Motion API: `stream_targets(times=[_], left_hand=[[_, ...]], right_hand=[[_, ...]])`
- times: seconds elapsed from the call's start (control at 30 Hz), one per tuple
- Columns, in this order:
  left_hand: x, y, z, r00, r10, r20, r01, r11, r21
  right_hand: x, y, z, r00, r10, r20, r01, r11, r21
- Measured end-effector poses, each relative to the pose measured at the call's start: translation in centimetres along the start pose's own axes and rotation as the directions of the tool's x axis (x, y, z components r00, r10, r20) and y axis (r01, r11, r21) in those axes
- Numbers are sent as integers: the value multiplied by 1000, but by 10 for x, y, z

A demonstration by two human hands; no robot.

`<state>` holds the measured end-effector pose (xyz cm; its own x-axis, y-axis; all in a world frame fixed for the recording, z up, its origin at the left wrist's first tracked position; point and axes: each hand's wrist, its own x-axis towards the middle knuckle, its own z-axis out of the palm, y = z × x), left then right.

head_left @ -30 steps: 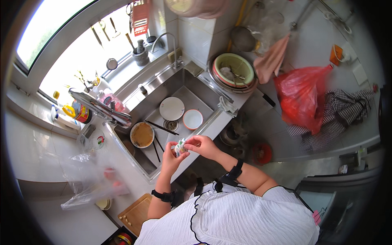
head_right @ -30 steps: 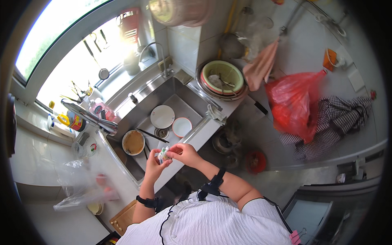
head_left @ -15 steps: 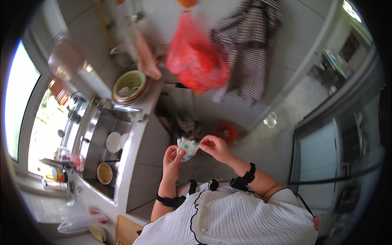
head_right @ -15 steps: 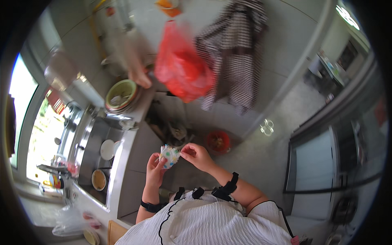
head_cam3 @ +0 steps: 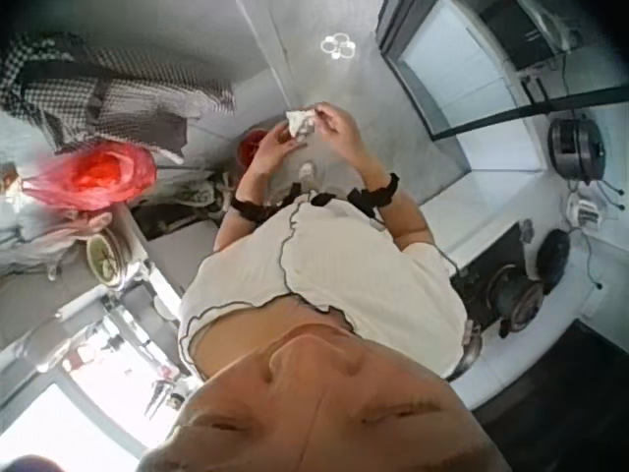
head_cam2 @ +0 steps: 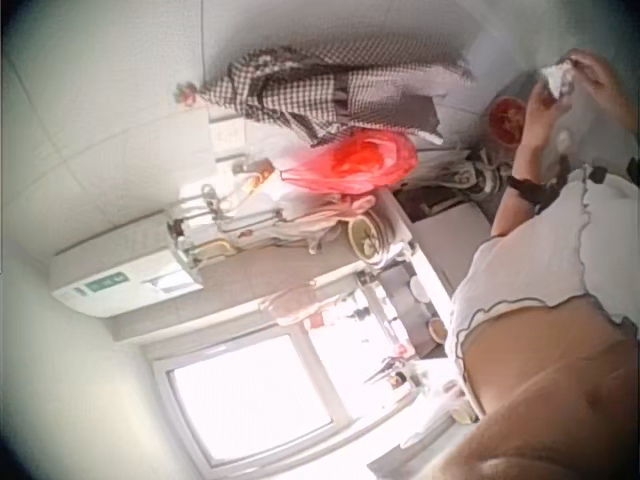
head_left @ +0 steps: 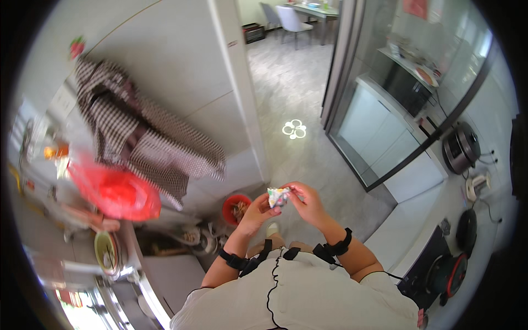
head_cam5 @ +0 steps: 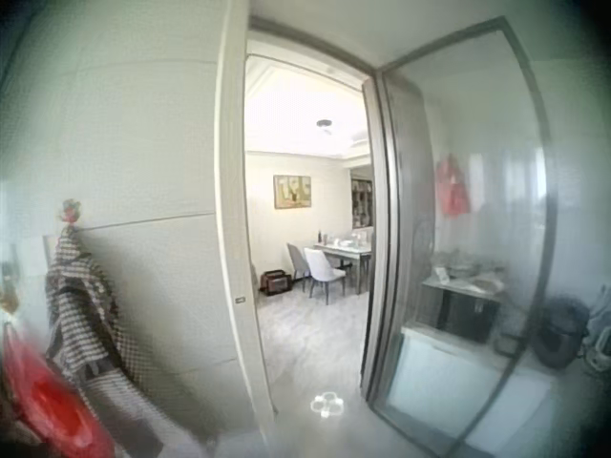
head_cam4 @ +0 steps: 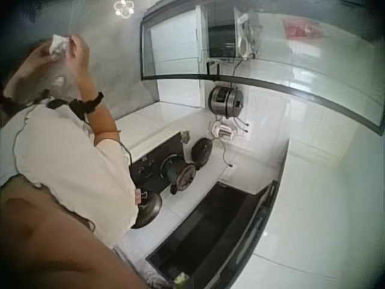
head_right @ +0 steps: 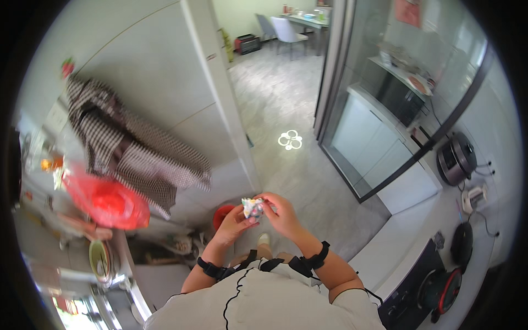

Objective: The person cleans a dining table using a cloth, wiping the surface around plates of food and a green bottle. They move to the kitchen sink to rinse the cloth under running water, then return to the table to continue wiping the surface and edges.

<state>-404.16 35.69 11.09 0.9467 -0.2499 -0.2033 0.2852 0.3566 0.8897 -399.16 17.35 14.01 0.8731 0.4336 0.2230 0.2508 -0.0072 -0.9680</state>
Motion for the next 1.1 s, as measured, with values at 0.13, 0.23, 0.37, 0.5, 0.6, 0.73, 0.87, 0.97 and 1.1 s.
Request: stream_targets(times=[0.13, 0.23, 0.37, 0.5, 0.6, 0.73, 0.87, 0.97, 1.1], left_hand=[[89, 6, 1, 971, -185, 154, 168, 979, 115], [151, 15, -6, 959, -223, 176, 129, 894, 428], [222, 48, 7, 931, 82, 356, -238, 876, 419], [284, 75, 21, 923, 37, 382, -79, 992, 94], [334, 71, 7, 952, 58, 301, -84, 994, 74], [400, 77, 5, 980, 180, 89, -189, 976, 104], [474, 103, 28, 935, 352, 40, -320, 792, 520], [526, 133, 60, 882, 471, 14, -300, 537, 789], [602, 160, 77, 781, 622, 63, -335, 331, 882]], right_hand=[[28, 9, -52, 974, 13, -227, -24, 999, -46], [56, 6, -85, 943, 35, -332, -61, 996, -69], [102, -10, -115, 946, 108, -307, -143, 985, -95], [159, 1, -143, 947, 127, -296, -183, 969, -169], [203, 33, -177, 934, -98, -343, -49, 916, -397], [262, 77, -236, 849, -279, -448, 9, 857, -515], [324, 140, -300, 853, -7, -521, -166, 944, -285], [377, 170, -336, 814, 286, -506, -173, 950, 259], [441, 181, -372, 824, 189, -534, -30, 956, 291]])
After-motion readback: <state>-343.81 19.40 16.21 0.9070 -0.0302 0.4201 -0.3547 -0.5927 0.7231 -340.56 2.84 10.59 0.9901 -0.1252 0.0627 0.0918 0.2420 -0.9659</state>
